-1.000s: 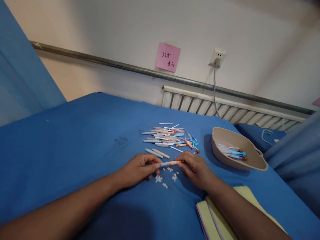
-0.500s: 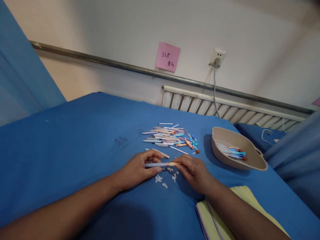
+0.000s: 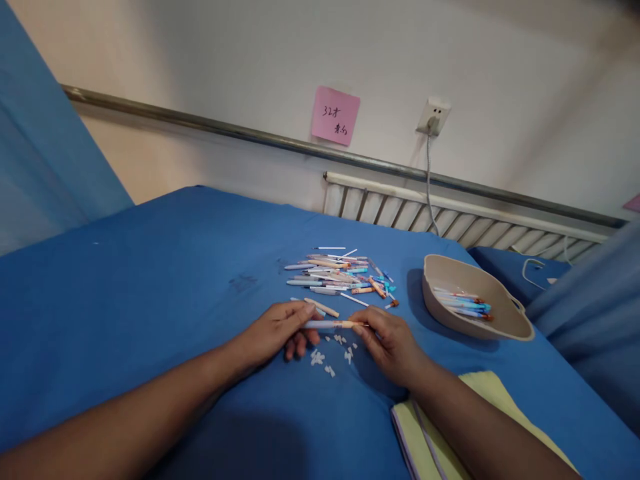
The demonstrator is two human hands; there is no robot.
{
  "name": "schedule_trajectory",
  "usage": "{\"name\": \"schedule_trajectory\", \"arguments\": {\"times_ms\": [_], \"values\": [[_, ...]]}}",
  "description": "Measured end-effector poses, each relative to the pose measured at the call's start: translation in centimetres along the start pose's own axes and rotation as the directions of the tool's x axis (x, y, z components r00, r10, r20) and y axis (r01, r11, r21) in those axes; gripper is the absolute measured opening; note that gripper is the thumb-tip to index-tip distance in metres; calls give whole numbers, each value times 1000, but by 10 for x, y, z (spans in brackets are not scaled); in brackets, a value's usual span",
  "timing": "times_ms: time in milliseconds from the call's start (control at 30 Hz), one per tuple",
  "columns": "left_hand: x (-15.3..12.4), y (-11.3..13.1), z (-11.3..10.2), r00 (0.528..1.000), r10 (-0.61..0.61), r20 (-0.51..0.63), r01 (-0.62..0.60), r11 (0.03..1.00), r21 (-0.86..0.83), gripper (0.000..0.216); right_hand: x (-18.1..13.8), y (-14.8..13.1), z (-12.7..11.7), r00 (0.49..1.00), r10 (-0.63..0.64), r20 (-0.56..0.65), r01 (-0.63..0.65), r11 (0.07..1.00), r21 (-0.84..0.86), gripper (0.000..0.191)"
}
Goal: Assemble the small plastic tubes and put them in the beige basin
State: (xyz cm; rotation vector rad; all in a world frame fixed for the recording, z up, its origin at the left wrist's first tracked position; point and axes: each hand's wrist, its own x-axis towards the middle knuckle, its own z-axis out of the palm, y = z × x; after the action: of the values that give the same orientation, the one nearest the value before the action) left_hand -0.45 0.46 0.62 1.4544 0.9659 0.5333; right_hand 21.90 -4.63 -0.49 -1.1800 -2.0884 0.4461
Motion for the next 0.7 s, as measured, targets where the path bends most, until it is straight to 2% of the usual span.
{"name": "schedule_trajectory", "arguments": {"times_ms": [67, 133, 200, 267, 367, 467, 533, 633, 700], "values": [[0, 0, 0, 1000, -12, 0, 12, 1000, 25, 33, 0, 0, 0, 1000, -5, -2, 5, 1000, -1, 16], [0, 1, -1, 996, 72, -50, -71, 997, 18, 26, -1, 0, -1, 1000, -7, -3, 7, 1000, 1, 16], [-1, 2, -1, 988, 130, -86, -132, 991, -26, 38, -1, 0, -1, 1000, -4, -4, 4, 1000, 0, 16], [-1, 3, -1, 995, 80, -57, -83, 995, -52, 40, -1, 0, -1, 1000, -2, -9, 2, 1000, -5, 16], [-1, 2, -1, 1000, -23, 4, 23, 1000, 15, 35, 0, 0, -1, 1000, -15, -13, 15, 1000, -13, 16], [-1, 2, -2, 998, 68, -15, -67, 996, 62, 22, 0, 0, -1, 1000, -24, -9, 23, 1000, -12, 16], [-1, 2, -2, 990, 137, -26, -136, 989, 57, 23, 0, 0, -2, 1000, -23, -9, 23, 1000, -3, 16], [-3, 3, -1, 990, 142, -5, -141, 985, 98, 33, 0, 0, -2, 1000, -27, -5, 27, 1000, 10, 16], [-4, 4, -1, 991, 126, 51, -133, 976, 172, 30, 0, 0, -1, 999, -32, 4, 32, 999, 18, 17]]}}
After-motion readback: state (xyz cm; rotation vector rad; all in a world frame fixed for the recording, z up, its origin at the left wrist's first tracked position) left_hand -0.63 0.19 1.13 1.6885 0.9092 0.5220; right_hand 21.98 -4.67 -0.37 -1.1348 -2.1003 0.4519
